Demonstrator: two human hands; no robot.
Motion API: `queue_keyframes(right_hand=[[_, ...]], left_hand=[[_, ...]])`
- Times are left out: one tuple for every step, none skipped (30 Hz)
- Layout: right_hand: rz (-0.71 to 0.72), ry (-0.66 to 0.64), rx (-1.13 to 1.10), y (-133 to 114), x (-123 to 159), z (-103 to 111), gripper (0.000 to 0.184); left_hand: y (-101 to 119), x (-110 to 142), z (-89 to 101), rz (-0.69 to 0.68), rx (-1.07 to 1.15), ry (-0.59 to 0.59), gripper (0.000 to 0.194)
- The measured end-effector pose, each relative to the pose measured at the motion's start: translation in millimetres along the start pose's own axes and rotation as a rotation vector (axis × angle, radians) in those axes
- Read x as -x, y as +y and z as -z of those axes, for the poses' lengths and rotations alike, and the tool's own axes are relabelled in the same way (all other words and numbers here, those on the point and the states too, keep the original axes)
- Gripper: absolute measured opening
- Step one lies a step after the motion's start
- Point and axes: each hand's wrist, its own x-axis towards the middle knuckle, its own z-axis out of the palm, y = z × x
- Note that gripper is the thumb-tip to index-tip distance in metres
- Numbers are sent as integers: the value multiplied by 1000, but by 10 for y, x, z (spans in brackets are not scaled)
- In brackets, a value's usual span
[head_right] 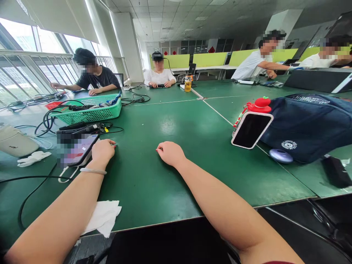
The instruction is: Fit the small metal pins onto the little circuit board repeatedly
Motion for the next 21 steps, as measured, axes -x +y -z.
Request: queue_keyframes(right_hand=[[-2, 3, -12, 7, -2, -5, 24], [-3, 5, -22, 12, -4, -9, 24], [-4, 6, -35, 14, -5, -12, 24], [-7, 6, -48, 13, -5, -13, 23], [-7, 4, -61, 10, -5, -13, 23], [-6, 2, -73, 4, -5, -13, 23], [-2, -2, -83, -3, -5, -13, 22], [3, -7, -91, -8, -6, -16, 22], [8, -14, -98, -12, -9, -22, 22], [12, -23, -102, -13, -14, -31, 22], [17, -35, -104, -11, -21, -43, 20], [27, -47, -101, -5, -31, -59, 17], [41, -57, -97, 4, -42, -76, 15], [56, -64, -91, 15, -54, -95, 14], [72, -67, -84, 27, -67, -114, 17], [87, -68, -75, 38, -78, -130, 21], [101, -64, -65, 49, -88, -145, 23], [112, -57, -56, 58, -95, -156, 22], [124, -51, -49, 66, -101, -164, 21], [138, -48, -43, 73, -104, -168, 18], [148, -48, -42, 78, -107, -170, 17]], left_hand=[[-4, -13, -10, 0, 23, 5, 25], [-9, -26, -19, -1, 51, 11, 25], [-14, -38, -27, -2, 80, 19, 26], [-20, -49, -34, -2, 111, 26, 28], [-23, -59, -41, -2, 141, 30, 30], [-21, -65, -48, -4, 169, 28, 32], [-12, -65, -57, -9, 194, 21, 33], [10, -57, -67, -22, 218, 7, 34], [45, -38, -79, -45, 239, -14, 34], [98, -5, -93, -81, 260, -40, 32], [167, 45, -108, -129, 281, -71, 30], [253, 112, -125, -188, 304, -114, 27], [350, 196, -143, -248, 330, -156, 25], [455, 293, -161, -295, 357, -197, 25], [561, 399, -176, -350, 410, -245, 26], [662, 507, -188, -418, 552, -331, 29], [751, 612, -196, -468, 703, -411, 30], [824, 706, -198, -512, 843, -481, 32], [878, 784, -197, -542, 950, -528, 31], [912, 843, -194, -566, 1016, -555, 31], [927, 881, -190, -580, 1062, -577, 30]])
